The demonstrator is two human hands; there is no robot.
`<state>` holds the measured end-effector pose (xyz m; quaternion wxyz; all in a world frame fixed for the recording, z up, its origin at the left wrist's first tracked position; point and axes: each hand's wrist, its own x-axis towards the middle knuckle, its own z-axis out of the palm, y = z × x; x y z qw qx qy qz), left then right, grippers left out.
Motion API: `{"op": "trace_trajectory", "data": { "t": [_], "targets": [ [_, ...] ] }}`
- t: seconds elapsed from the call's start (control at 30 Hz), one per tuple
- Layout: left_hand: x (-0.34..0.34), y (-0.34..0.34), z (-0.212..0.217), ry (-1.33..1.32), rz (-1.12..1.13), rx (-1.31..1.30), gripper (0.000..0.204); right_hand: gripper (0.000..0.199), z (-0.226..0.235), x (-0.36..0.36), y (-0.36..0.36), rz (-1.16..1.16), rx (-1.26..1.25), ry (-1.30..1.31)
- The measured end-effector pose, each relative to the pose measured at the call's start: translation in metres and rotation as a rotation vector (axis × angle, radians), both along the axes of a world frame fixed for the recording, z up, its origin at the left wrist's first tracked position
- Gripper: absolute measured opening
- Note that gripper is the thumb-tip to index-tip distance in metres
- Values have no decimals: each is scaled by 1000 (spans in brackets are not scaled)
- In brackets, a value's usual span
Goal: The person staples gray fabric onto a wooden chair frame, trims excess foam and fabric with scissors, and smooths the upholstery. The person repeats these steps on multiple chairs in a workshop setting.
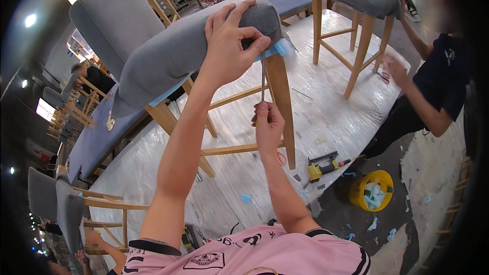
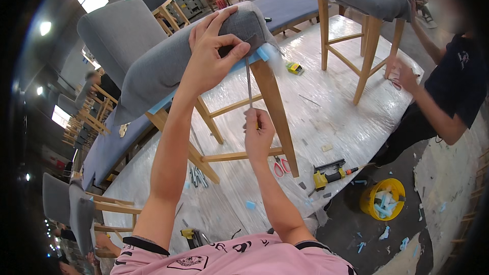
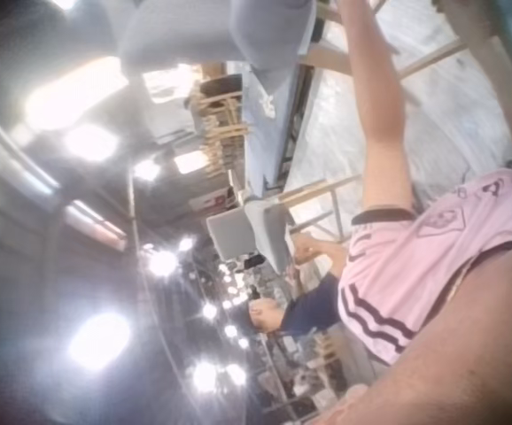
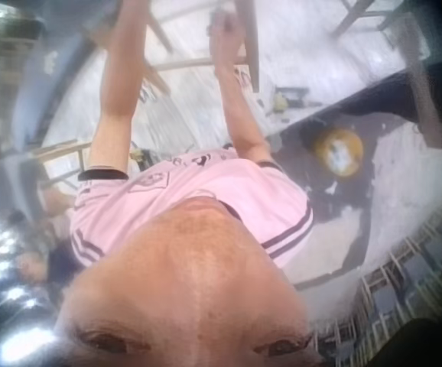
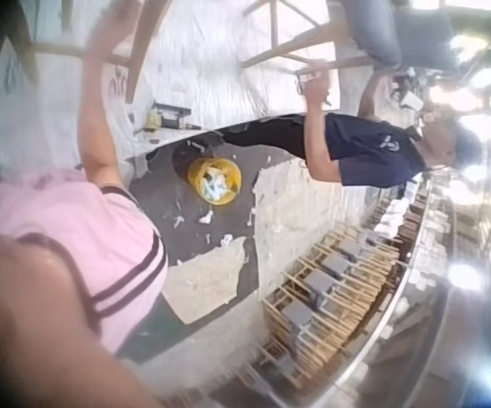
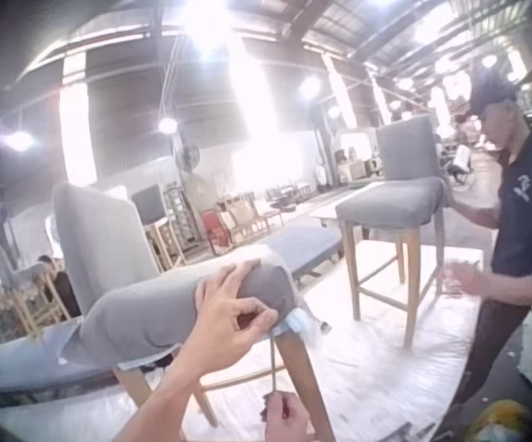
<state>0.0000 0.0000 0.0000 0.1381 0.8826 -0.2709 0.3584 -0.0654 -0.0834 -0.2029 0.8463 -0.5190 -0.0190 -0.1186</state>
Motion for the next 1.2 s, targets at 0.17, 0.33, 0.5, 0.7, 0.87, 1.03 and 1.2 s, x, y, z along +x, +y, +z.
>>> {"op": "trace_trajectory", "data": {
  "t": [0.17, 0.33, 0.5, 0.7, 0.87, 1.03, 1.2],
  "targets": [
    [-3, -4, 3, -47, -1, -4, 35, 27, 34, 9, 25, 77, 225, -54],
    [-16, -19, 41, 97, 84, 62, 45, 22, 23, 3, 20, 169, 296, -182],
    [31, -24, 71, 272, -316, 356, 64, 27, 12, -25, 12, 191, 134, -292],
    [20, -39, 48, 398, -419, 343, 45, 29, 23, -41, -13, 51, 103, -284],
    [8, -42, 42, 366, -402, 356, 41, 30, 30, -63, -24, 103, 144, -213],
    [-12, -54, 37, 333, -388, 369, 41, 29, 26, -75, -6, 119, 289, -210],
    [-34, -65, 34, 347, -394, 362, 41, 29, 0, -95, -4, 135, 339, -240]
  ]
}}
